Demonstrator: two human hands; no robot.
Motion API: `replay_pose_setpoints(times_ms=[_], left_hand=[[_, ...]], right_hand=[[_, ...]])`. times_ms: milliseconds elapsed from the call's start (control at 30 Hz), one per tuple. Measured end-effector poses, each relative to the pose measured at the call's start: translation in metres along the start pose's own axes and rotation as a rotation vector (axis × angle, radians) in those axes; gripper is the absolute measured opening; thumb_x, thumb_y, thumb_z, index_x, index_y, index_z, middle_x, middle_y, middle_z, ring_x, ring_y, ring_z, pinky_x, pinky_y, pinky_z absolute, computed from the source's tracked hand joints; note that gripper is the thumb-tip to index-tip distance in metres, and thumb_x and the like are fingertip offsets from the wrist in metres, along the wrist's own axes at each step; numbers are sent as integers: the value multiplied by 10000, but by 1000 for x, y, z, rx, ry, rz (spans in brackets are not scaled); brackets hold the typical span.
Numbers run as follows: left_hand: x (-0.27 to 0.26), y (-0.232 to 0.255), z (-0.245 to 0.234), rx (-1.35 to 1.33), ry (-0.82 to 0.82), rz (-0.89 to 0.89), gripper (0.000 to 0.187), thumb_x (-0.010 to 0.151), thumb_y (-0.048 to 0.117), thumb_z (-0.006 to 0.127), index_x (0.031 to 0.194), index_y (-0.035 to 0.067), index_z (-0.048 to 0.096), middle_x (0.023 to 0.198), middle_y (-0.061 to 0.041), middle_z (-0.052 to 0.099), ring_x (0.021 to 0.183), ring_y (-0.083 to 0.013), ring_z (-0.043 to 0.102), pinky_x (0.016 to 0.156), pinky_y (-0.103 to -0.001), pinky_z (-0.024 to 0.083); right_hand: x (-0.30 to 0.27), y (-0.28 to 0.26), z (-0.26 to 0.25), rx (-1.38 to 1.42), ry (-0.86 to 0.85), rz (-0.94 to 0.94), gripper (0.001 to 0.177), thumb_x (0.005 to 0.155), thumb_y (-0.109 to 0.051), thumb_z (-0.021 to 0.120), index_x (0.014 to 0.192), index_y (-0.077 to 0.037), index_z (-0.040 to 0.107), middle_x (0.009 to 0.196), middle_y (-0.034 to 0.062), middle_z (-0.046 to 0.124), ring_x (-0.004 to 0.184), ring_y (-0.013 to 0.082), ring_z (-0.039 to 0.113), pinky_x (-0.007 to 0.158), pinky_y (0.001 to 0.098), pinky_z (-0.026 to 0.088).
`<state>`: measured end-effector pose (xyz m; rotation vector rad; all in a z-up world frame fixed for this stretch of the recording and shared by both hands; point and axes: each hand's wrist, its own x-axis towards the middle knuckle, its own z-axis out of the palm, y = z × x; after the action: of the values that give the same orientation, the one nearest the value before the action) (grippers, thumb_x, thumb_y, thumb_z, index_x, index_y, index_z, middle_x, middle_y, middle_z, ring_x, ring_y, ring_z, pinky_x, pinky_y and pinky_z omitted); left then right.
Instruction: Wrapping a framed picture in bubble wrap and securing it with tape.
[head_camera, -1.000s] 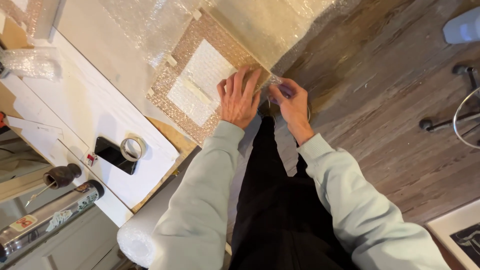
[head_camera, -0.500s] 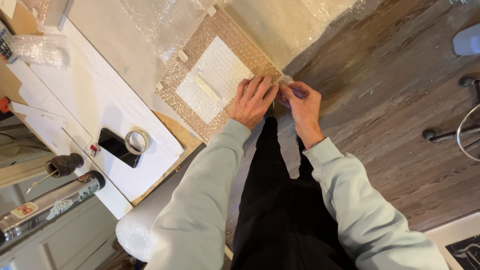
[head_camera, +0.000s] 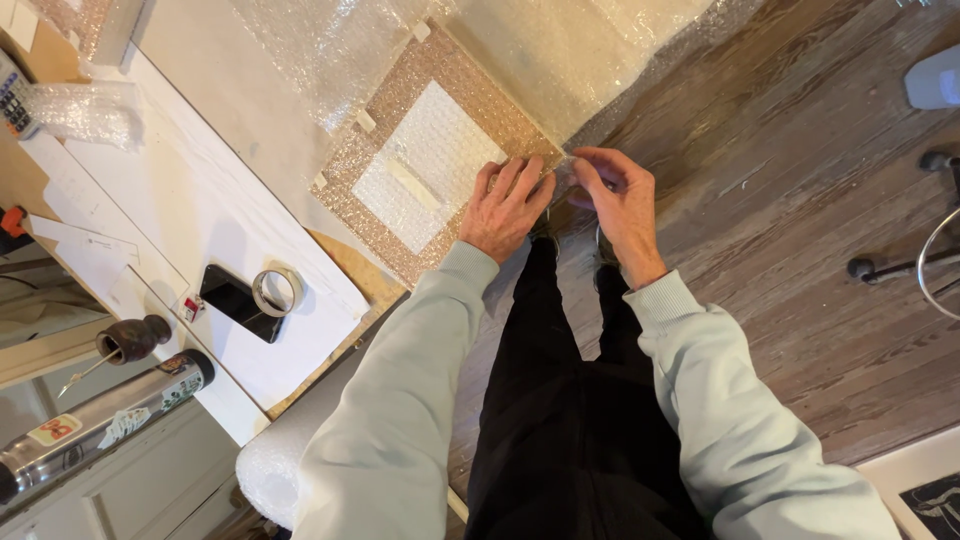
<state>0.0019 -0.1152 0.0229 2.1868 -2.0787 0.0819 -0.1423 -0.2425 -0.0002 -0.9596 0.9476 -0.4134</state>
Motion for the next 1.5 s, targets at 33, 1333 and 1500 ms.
replay_pose_setpoints(times_ms=[33, 1333, 1500], left_hand=[[0, -1, 0, 2, 1, -2, 364, 936, 150, 621, 1299, 131, 651, 1411, -77, 519, 1293, -246, 526, 1094, -459, 444], [-1, 14, 2, 2, 145, -75, 254, 928, 174, 605, 1158, 78, 650, 1418, -98, 533, 1289, -271, 538, 1099, -489, 442], [-3, 15, 6, -33, 158, -84, 224, 936, 172, 609, 1129, 71, 660, 1423, -102, 532, 1304, -278, 524, 1119, -493, 425]], right_hand=[[0, -1, 1, 0, -3, -1, 207, 989, -129, 699, 1167, -24, 704, 1005, 35, 746, 898, 93, 711, 749, 285, 637], [25, -49, -31, -1142, -394, -1066, 203, 875, -29, 802, 1057, -73, 725, 1097, 40, 694, 955, 265, 703, 800, 364, 579], [27, -61, -31, -1185, -484, -1180, 158, 915, -72, 813, 1037, -84, 713, 1117, 21, 681, 929, 230, 699, 766, 340, 579]])
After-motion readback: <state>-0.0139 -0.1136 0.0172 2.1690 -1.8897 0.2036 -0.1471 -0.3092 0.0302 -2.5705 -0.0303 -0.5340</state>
